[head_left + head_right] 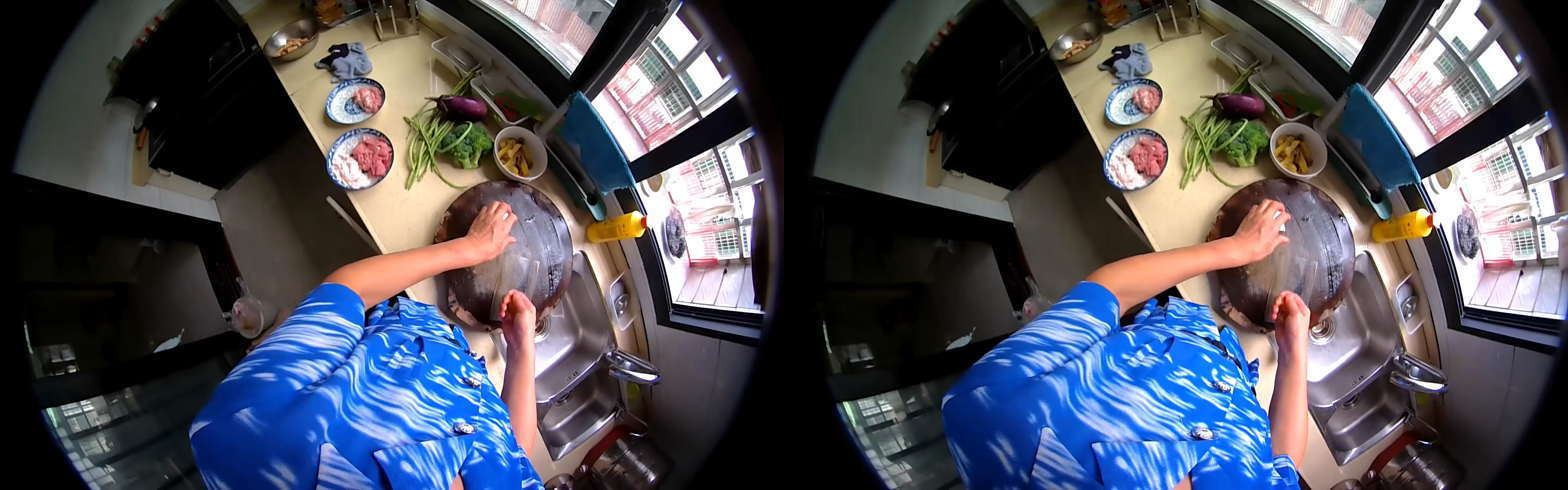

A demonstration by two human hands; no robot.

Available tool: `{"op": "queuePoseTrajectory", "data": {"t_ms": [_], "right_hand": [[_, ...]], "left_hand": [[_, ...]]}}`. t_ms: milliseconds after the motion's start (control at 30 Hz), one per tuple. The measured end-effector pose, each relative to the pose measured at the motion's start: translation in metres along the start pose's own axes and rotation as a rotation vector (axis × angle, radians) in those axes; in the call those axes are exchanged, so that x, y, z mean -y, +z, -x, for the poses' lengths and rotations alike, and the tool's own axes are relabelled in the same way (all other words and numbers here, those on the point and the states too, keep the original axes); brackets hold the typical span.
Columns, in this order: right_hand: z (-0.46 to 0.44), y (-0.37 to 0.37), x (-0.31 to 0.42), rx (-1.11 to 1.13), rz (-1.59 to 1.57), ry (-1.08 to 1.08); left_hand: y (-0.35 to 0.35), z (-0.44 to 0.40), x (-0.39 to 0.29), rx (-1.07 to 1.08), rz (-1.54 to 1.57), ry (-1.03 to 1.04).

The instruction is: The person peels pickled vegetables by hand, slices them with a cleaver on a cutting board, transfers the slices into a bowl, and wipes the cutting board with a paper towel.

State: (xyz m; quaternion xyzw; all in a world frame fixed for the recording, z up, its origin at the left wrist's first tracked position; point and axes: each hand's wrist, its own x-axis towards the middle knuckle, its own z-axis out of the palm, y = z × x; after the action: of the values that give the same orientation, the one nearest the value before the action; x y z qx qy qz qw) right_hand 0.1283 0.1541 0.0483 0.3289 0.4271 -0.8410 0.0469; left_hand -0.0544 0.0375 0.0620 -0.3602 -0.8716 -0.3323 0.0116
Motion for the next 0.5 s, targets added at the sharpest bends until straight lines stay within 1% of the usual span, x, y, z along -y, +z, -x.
{"op": "queuePoseTrajectory", "data": {"t_ms": [33,67,100,133,167,200,233,300,333,367,433,467,500], "right_hand": [[0.001,0.005,0.002,-0.005,0.009,0.004],[0.002,0.010,0.005,-0.006,-0.061,-0.047],[0.003,0.019,0.007,-0.011,-0.130,-0.091],[0.006,0.027,0.012,-0.002,-0.133,-0.173],[0.007,0.037,0.015,-0.038,-0.134,-0.261],[0.006,0.042,0.015,-0.020,-0.088,-0.368],[0.004,0.049,0.016,0.006,-0.043,-0.477],[0.007,0.065,0.018,-0.044,0.368,-0.692],[0.009,0.084,0.016,-0.176,0.742,-0.903],[0.017,0.100,0.019,-0.194,0.968,-1.027],[0.023,0.121,0.019,-0.072,1.083,-1.192],[0.022,0.123,0.014,-0.027,1.167,-1.173],[0.024,0.128,0.010,0.012,1.226,-1.182]], "left_hand": [[0.001,0.007,-0.005,-0.034,0.169,0.030],[0.007,0.018,-0.010,-0.012,0.338,-0.007],[0.009,0.027,-0.016,-0.013,0.353,-0.021],[0.011,0.035,-0.026,0.128,0.772,-0.317],[0.014,0.044,-0.036,0.270,1.192,-0.620],[0.018,0.053,-0.044,0.256,1.455,-0.789],[0.019,0.059,-0.049,0.238,1.465,-0.800],[0.020,0.069,-0.055,0.389,2.048,-1.038],[0.006,0.069,-0.063,0.326,2.134,-1.147],[0.001,0.072,-0.064,0.361,2.232,-1.060],[-0.011,0.083,-0.054,0.374,2.398,-0.842],[-0.003,0.090,-0.042,0.386,2.483,-0.699],[-0.009,0.097,-0.035,0.364,2.506,-0.737]]}}
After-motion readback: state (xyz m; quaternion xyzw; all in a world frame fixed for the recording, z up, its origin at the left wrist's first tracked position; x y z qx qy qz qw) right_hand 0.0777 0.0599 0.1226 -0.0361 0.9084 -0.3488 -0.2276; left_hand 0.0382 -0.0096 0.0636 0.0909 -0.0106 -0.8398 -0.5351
